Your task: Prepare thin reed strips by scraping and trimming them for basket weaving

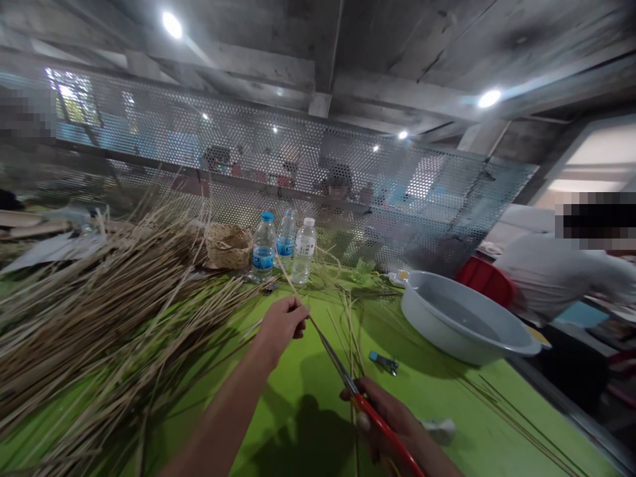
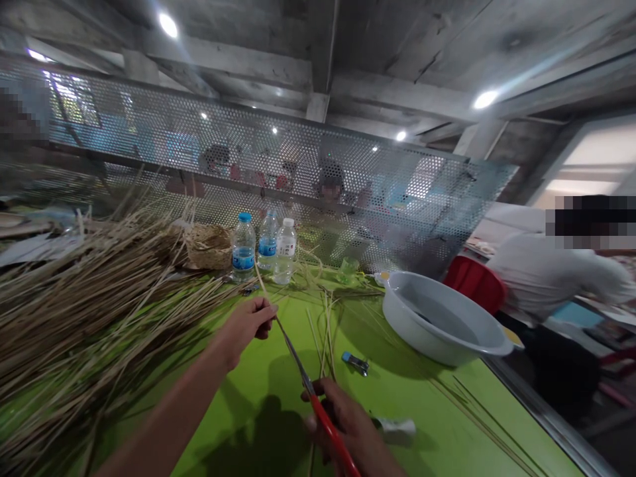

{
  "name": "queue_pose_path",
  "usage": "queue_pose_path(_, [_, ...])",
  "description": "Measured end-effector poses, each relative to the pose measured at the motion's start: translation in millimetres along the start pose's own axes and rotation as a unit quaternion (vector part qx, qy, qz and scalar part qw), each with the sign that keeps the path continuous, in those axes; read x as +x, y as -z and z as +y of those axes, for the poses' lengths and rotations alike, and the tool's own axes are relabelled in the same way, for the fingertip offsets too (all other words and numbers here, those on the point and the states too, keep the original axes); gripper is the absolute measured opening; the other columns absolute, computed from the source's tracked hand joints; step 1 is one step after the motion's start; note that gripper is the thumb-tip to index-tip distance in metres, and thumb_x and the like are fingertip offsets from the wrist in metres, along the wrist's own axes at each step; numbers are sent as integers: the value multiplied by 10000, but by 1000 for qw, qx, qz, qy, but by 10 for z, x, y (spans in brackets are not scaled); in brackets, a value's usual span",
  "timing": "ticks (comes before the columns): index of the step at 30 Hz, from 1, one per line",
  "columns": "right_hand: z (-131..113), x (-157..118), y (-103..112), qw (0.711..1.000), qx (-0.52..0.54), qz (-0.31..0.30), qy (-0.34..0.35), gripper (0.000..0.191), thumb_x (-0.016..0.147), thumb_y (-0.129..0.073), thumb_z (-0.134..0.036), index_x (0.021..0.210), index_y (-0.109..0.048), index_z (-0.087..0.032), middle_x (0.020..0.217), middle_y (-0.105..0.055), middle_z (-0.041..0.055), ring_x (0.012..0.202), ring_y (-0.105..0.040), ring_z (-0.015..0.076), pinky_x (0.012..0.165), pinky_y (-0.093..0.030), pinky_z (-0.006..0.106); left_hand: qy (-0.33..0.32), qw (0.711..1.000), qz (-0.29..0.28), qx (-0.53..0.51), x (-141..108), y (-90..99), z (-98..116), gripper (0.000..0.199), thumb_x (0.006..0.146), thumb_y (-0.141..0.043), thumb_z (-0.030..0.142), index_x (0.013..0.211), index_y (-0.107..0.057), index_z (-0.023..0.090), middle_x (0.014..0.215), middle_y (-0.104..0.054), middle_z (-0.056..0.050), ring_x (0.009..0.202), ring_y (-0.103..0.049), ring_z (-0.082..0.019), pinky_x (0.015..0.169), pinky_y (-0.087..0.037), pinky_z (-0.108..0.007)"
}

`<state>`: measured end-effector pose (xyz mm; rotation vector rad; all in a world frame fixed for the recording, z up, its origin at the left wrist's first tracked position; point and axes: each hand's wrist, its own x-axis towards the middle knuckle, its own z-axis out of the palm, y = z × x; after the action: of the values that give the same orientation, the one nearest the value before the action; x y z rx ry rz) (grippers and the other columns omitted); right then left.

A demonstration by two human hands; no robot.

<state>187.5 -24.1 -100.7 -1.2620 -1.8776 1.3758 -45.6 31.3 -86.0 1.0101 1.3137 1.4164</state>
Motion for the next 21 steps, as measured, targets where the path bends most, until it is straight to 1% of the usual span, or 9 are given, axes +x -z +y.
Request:
queue_pose_path(3, [-8, -5, 15, 1000, 3, -11, -1, 576, 720, -599, -692, 1083, -665, -249, 867, -650, 61, 705, -582, 193, 634, -522, 298, -7, 1000, 4, 4, 5, 2, -11, 252, 713, -643, 361, 612, -487, 192, 518, -503, 48, 453, -447, -77, 475, -367, -211])
queue_pose_path(5, [18, 12, 12, 1000, 17, -10, 1, 565, 701, -616, -686, 1053, -666, -246, 854, -643, 57, 685, -570, 181, 607, -510, 278, -11, 1000, 5, 6, 9, 4, -18, 251, 713, -641, 356, 611, -480, 193, 515, -500, 48, 451, -445, -77, 470, -366, -211])
queue_pose_path(7, [70, 47, -8, 999, 32, -6, -3, 538, 700, -623, -668, 1029, -658, -244, 810, -622, 35, 640, -544, 154, 573, -486, 250, -12, 1000, 1, 7, 10, 6, -20, 246, 717, -635, 350, 612, -477, 194, 515, -496, 49, 454, -446, -78, 473, -369, -211])
queue_pose_path(10, [167, 115, -54, 999, 23, -10, -20, 477, 723, -629, -612, 1010, -633, -231, 728, -566, -11, 547, -476, 106, 502, -435, 212, -11, 1000, -2, 4, 8, 9, -15, 251, 715, -641, 356, 612, -478, 195, 514, -491, 51, 456, -447, -79, 474, -369, -211])
queue_pose_path(13, [238, 163, -87, 1000, 9, -22, -16, 448, 723, -643, -576, 987, -612, -217, 703, -529, -30, 507, -432, 87, 458, -397, 196, -10, 1000, -2, 5, 16, 14, -21, 252, 708, -651, 353, 604, -485, 194, 511, -490, 52, 453, -443, -77, 471, -362, -211])
queue_pose_path(17, [246, 153, -83, 1000, 9, -19, -2, 449, 737, -632, -591, 999, -627, -226, 736, -556, -11, 565, -477, 119, 512, -430, 220, -13, 1000, -6, 12, 52, 30, -61, 231, 720, -631, 329, 601, -484, 195, 511, -495, 48, 450, -440, -78, 467, -354, -212])
queue_pose_path(21, [192, 120, -40, 1000, -8, -26, 8, 511, 752, -615, -627, 1080, -640, -235, 750, -601, 12, 617, -518, 155, 575, -456, 253, -18, 1000, -12, 13, 67, 31, -86, 225, 727, -620, 323, 607, -479, 196, 518, -495, 48, 446, -431, -75, 465, -345, -211])
